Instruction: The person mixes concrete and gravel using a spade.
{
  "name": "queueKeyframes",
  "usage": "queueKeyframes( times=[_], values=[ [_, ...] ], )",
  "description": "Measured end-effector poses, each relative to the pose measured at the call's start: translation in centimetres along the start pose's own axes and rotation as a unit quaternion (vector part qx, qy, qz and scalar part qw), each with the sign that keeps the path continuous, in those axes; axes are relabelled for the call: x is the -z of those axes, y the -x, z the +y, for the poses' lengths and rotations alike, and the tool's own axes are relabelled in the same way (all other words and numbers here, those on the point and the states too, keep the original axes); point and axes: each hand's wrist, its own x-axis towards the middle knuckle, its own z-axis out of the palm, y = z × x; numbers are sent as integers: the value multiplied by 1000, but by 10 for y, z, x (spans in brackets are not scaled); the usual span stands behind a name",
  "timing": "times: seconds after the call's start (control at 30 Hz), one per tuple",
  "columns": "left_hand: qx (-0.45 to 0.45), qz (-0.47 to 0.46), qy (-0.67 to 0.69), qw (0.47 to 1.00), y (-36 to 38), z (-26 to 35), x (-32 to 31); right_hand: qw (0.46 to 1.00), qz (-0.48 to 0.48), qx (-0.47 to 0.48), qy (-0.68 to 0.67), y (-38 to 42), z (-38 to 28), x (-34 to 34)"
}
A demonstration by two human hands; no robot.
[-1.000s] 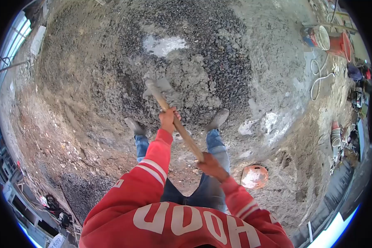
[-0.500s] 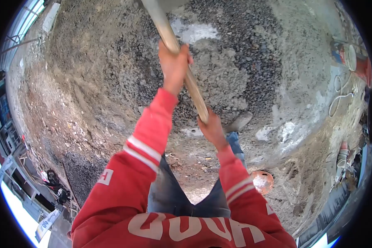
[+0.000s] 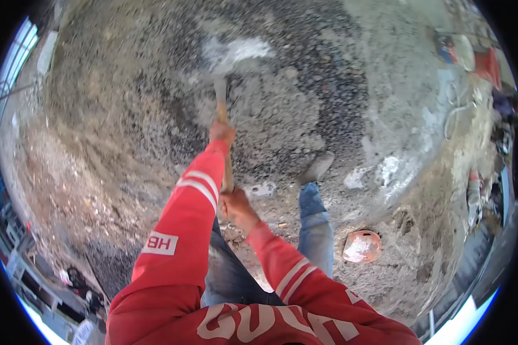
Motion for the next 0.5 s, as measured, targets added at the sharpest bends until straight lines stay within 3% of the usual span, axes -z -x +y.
queueKeyframes(
  times=[0.03,0.1,0.13,0.2,0.23,0.27,0.3,0.33,0.37,0.43,0.5],
  values=[
    [-59,-1,-61,996,-10,-14,-29,999,-17,-40,-24,22,-7,1],
    [25,12,-71,997,12,-1,-41,991,-65,-38,-108,52,-14,25],
    [16,16,-68,997,21,7,-40,992,-65,-28,-108,63,-24,39],
    [118,-80,107,984,50,21,-29,989,-89,-80,-85,98,-47,66],
    [112,-79,102,985,67,27,-22,991,-97,-76,-59,114,-55,82],
    [123,-129,282,943,90,32,-15,991,-105,-75,-33,132,-60,99],
    [132,-174,454,864,113,42,-7,993,-109,-45,15,152,-61,118],
    [176,-160,527,816,140,64,3,992,-112,-14,64,173,-59,136],
    [174,-161,524,818,155,77,-3,990,-78,5,115,195,-56,153],
    [218,-167,604,748,180,90,-22,968,9,44,247,230,-46,188],
    [199,-162,592,764,218,100,-53,890,88,129,428,243,-29,229]
  ],
)
